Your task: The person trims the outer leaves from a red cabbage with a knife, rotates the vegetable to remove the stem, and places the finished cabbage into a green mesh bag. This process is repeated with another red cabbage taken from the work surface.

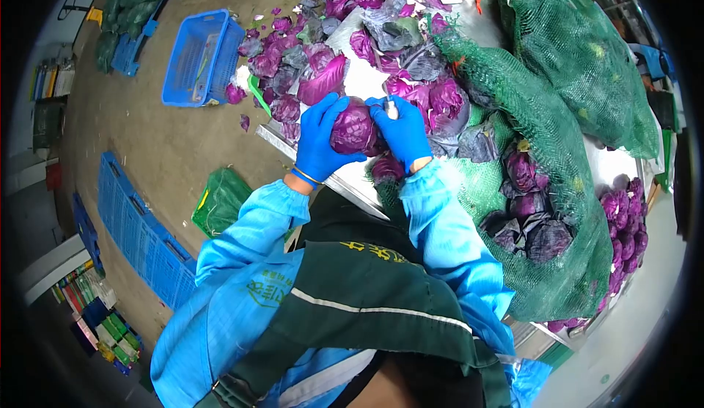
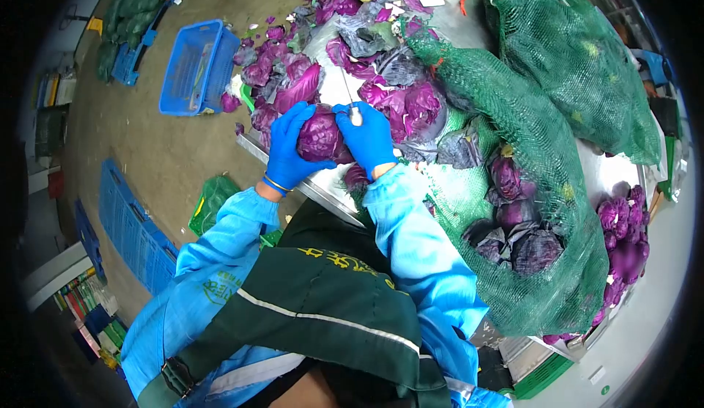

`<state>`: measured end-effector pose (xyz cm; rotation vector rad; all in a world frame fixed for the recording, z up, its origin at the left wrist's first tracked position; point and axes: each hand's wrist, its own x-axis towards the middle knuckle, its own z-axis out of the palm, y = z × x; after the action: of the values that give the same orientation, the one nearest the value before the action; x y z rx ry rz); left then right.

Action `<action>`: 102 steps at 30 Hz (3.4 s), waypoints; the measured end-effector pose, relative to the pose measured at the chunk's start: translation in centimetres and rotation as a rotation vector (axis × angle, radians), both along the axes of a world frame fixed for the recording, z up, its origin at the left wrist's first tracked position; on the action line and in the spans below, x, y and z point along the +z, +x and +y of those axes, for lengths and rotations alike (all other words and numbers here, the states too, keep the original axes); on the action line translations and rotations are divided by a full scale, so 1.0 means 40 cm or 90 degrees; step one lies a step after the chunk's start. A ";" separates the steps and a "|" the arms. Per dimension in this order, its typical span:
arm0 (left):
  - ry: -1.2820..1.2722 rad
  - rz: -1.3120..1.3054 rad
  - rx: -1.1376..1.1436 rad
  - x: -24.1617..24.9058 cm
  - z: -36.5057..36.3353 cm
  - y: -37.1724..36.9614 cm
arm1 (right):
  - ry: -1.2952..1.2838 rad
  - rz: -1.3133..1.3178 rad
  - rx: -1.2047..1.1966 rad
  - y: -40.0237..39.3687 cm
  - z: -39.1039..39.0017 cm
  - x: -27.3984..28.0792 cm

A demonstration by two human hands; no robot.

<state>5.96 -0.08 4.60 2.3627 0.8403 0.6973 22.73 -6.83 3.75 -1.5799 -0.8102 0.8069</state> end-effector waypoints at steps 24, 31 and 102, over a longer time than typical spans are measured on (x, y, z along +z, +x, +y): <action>-0.521 -0.342 0.035 -0.014 -0.011 0.004 | -0.187 -0.132 0.016 -0.062 -0.062 0.144; -0.383 -0.258 0.076 -0.012 -0.019 -0.002 | -0.149 -0.059 0.012 -0.026 -0.069 0.066; -0.926 -0.675 0.118 0.004 -0.037 -0.013 | -0.138 -0.018 -0.110 0.025 -0.095 0.030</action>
<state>5.44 -1.58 4.78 0.4832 0.6421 0.8188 23.74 -10.64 4.94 -1.8297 -0.6121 0.7675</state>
